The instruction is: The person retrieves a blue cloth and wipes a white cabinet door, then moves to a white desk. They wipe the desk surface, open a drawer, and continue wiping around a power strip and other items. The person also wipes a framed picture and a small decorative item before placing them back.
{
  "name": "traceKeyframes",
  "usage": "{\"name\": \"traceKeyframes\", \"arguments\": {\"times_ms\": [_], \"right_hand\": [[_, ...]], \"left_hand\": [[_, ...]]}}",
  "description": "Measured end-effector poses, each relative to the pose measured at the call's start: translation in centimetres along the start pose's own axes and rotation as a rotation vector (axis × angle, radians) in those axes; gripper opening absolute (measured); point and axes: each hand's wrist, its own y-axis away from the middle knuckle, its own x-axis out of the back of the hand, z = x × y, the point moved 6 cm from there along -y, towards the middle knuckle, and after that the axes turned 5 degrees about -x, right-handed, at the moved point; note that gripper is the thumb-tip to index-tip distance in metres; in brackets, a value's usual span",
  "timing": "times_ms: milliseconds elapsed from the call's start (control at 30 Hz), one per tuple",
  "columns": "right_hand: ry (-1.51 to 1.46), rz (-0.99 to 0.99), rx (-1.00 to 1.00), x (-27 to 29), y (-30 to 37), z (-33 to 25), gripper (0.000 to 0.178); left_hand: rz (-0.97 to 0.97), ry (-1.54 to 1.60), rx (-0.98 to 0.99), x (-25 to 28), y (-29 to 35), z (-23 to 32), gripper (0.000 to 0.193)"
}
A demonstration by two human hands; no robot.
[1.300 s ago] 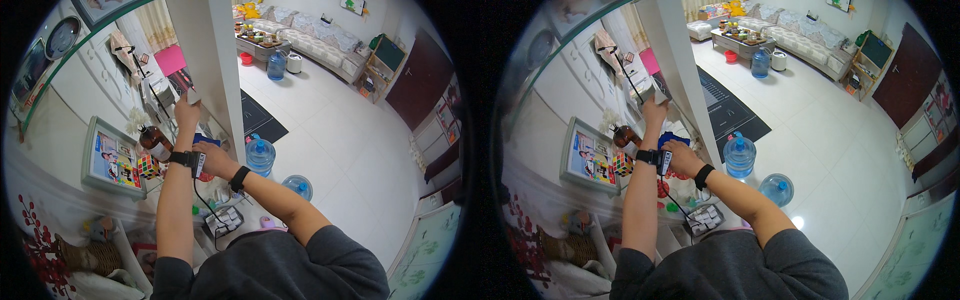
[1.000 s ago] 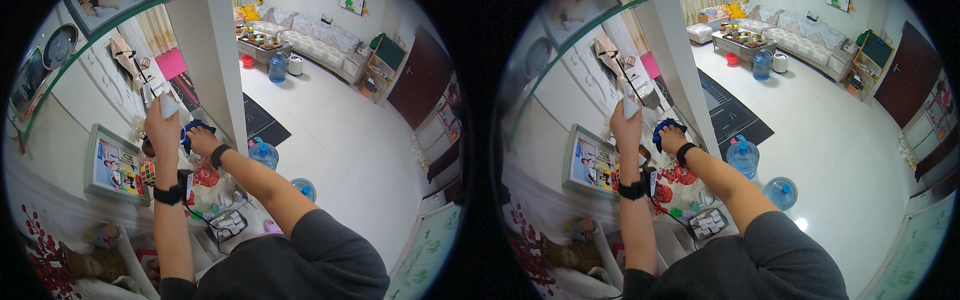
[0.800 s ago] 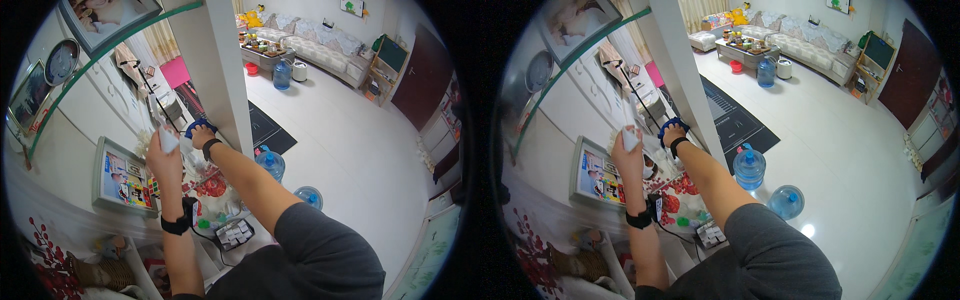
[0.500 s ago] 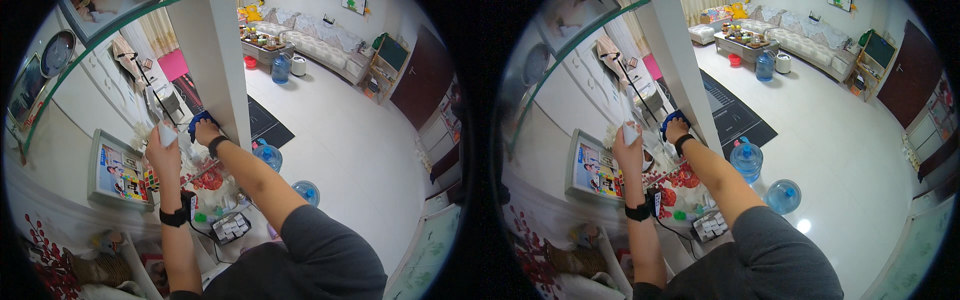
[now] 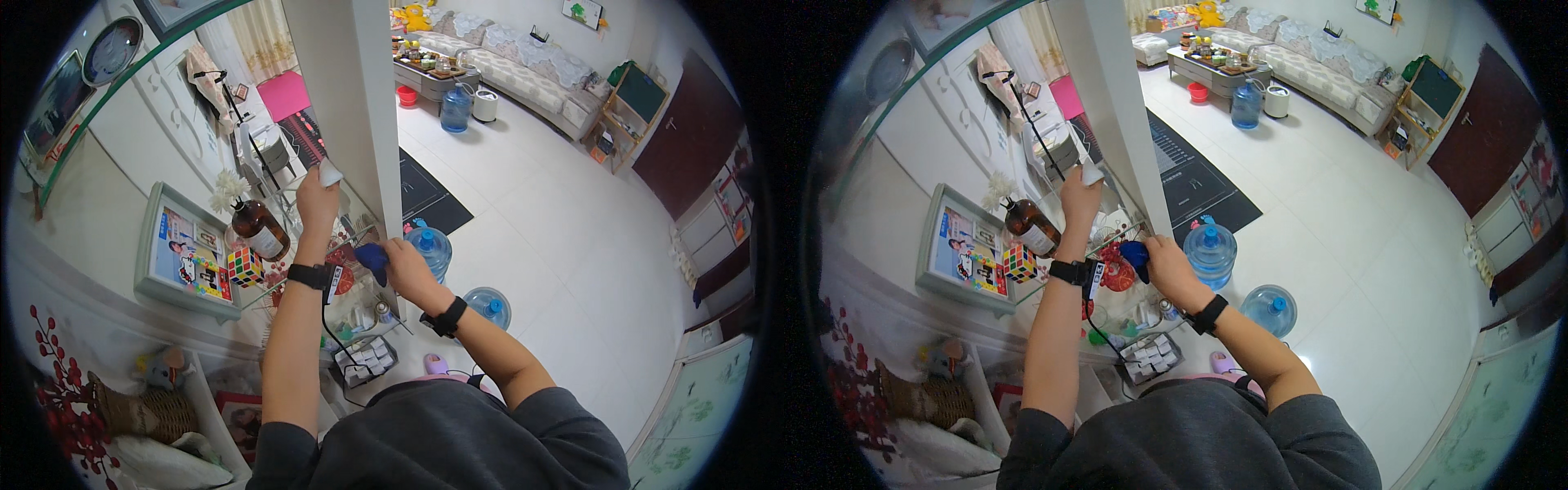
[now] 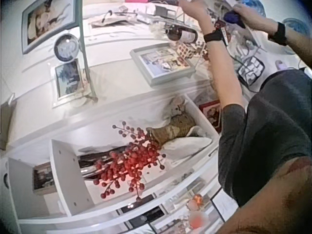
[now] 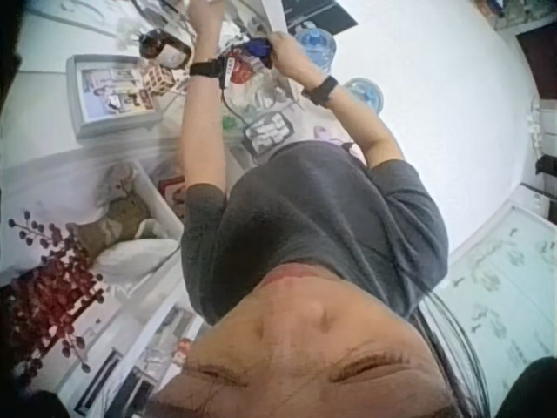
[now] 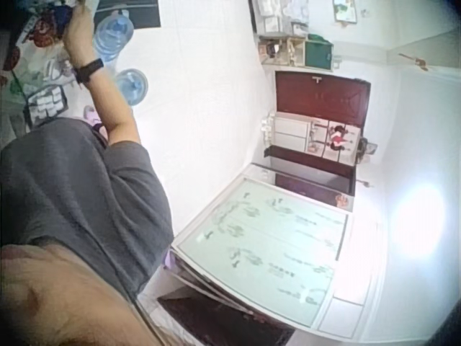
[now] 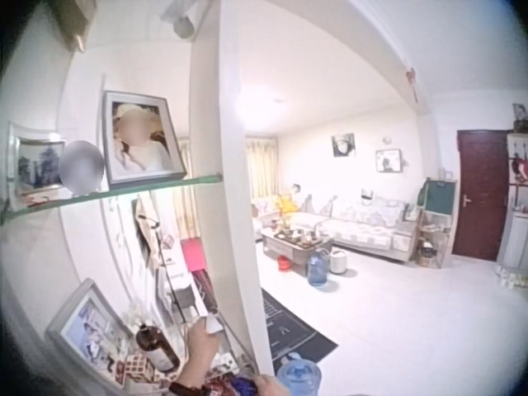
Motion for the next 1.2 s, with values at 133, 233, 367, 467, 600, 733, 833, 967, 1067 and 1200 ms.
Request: {"name": "traceKeyframes", "arguments": {"times_ms": [133, 233, 367, 467, 600, 733, 833, 967, 1067, 1200], "right_hand": [[-0.119, 0.037, 0.001, 1.7, 1.0, 0.1, 0.039], [-0.140, 0.030, 0.006, 2.2, 1.0, -0.1, 0.038], [-0.156, 0.012, -0.007, 2.2, 0.9, -0.1, 0.036], [-0.167, 0.027, 0.012, 2.1, 0.9, -0.1, 0.035], [-0.199, 0.029, 0.013, 1.9, 0.6, 0.0, 0.034], [-0.229, 0.016, 0.020, 1.9, 0.5, 0.1, 0.034], [-0.243, 0.020, 0.006, 2.0, 0.4, 0.2, 0.035], [-0.243, 0.010, -0.028, 1.9, 0.4, 0.4, 0.035], [-0.252, -0.003, 0.003, 2.0, 0.5, -0.1, 0.035], [-0.285, -0.079, -0.062, 1.8, 0.2, -0.7, 0.037]], "left_hand": [[-0.047, 0.026, 0.074, -1.7, -0.2, -1.0, 0.030], [-0.057, 0.054, 0.036, -2.3, -0.6, -1.1, 0.033], [-0.099, 0.101, 0.011, -2.6, -0.6, -1.7, 0.036], [-0.161, 0.117, 0.064, -3.0, -0.1, -3.0, 0.035], [-0.258, 0.212, 0.246, -4.4, 1.1, -4.6, 0.039], [-0.220, 0.273, 0.232, -5.7, 1.4, -4.3, 0.040], [-0.147, 0.227, 0.176, -5.6, 1.3, -3.9, 0.041], [-0.031, 0.135, 0.103, -3.5, 2.1, -2.8, 0.049], [0.140, 0.129, 0.004, 0.4, 3.7, -1.3, 0.046], [0.578, 0.281, 0.006, 8.6, 7.2, -1.9, 0.036]]}}
